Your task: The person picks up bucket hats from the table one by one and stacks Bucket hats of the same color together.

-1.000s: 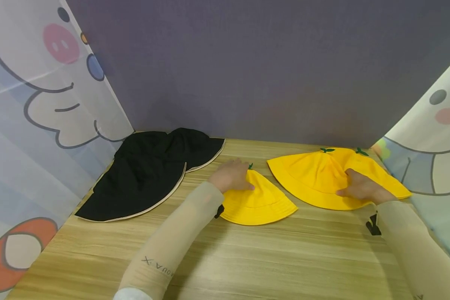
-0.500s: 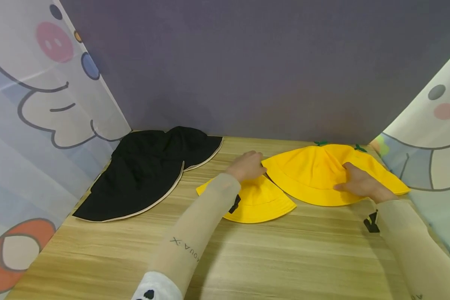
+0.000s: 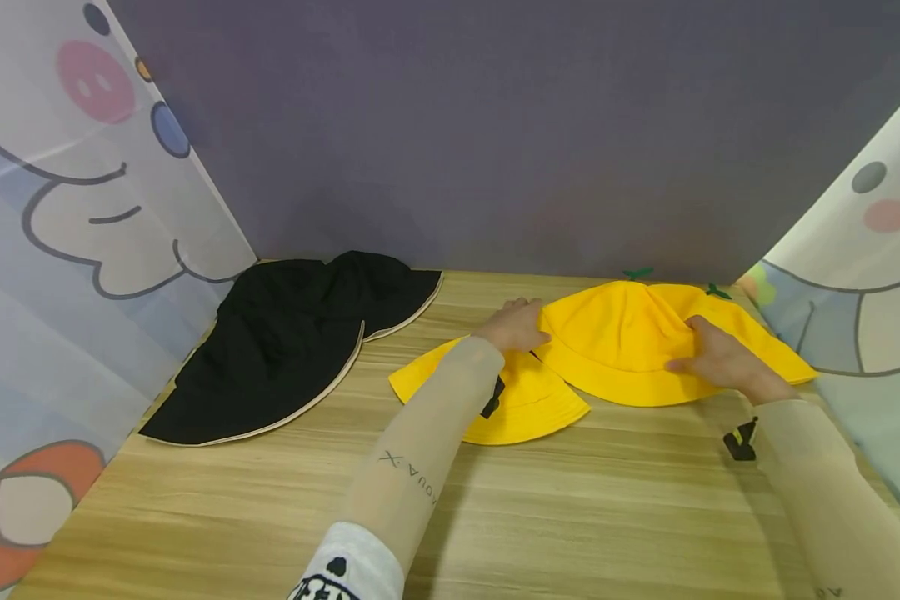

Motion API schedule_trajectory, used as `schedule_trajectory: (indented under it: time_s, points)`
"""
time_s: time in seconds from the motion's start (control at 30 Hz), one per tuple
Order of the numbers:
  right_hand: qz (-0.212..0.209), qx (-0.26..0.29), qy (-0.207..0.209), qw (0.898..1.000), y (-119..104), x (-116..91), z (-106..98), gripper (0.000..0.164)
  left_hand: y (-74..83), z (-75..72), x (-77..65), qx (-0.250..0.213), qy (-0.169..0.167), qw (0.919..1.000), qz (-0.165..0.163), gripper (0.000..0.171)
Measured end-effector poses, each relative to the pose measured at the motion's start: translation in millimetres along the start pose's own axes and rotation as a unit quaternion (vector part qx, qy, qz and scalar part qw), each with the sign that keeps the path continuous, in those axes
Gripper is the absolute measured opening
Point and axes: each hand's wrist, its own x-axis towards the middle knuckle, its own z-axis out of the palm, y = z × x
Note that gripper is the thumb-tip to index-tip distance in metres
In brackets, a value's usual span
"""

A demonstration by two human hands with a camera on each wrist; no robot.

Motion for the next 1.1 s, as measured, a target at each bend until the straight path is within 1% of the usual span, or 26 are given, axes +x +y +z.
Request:
schedule_trajectory:
  time_s: [0.1, 0.23, 0.3, 0.4, 0.47, 0.53, 0.67, 0.73, 0.8, 0.93, 1.07, 1.1]
  points:
    - [0.0, 0.002, 0.005, 1.0, -1.3, 0.6, -0.9, 0.09, 0.6, -0.3, 2.0, -0.028, -0.006, 0.9996, 0.0, 0.068]
    - [0.007, 0.008, 0.006, 1.0, -2.8, 1.1, -2.3, 0.088, 2.3, -0.4, 3.1, -0.042, -0.003, 0.9991, 0.005, 0.07]
    - [0.01, 0.009, 0.007, 1.0, -3.1, 1.0, -3.1, 0.088, 3.7, 0.1, 3.9, -0.048, 0.011, 0.9987, 0.01, 0.07]
    - [0.012, 0.01, 0.013, 1.0, -4.3, 0.3, -4.3, 0.09, 8.0, 0.5, 4.6, -0.065, 0.043, 0.9968, 0.016, 0.07]
    - [0.01, 0.01, 0.023, 1.0, -6.0, -0.1, -4.5, 0.087, 11.7, 0.5, 4.9, -0.07, 0.055, 0.9957, 0.021, 0.069]
    - [0.004, 0.012, 0.032, 0.999, -8.8, -0.8, -4.6, 0.082, 15.2, 0.3, 4.4, -0.057, 0.055, 0.9967, 0.019, 0.068]
    - [-0.008, 0.017, 0.046, 0.999, -13.2, -1.6, -4.3, 0.076, 17.3, 0.1, 3.6, -0.014, 0.028, 0.9995, 0.005, 0.068]
    - [-0.012, 0.018, 0.051, 0.998, -14.2, -1.8, -4.3, 0.075, 16.1, 0.0, 3.3, -0.009, 0.021, 0.9997, -0.002, 0.069]
    - [-0.016, 0.018, 0.056, 0.998, -14.0, -1.9, -4.4, 0.073, 14.4, -0.1, 3.4, -0.011, 0.022, 0.9997, -0.007, 0.071]
    - [-0.019, 0.02, 0.07, 0.997, -13.9, -2.9, -3.6, 0.068, 13.0, -1.1, 3.3, -0.042, 0.038, 0.9983, -0.011, 0.071]
    - [-0.02, 0.023, 0.076, 0.997, -13.5, -4.0, -4.3, 0.065, 12.8, -0.4, 4.7, -0.078, 0.051, 0.9955, -0.015, 0.069]
    - [-0.021, 0.022, 0.078, 0.997, -13.2, -4.0, -4.7, 0.065, 12.5, 0.3, 5.5, -0.081, 0.056, 0.995, -0.016, 0.068]
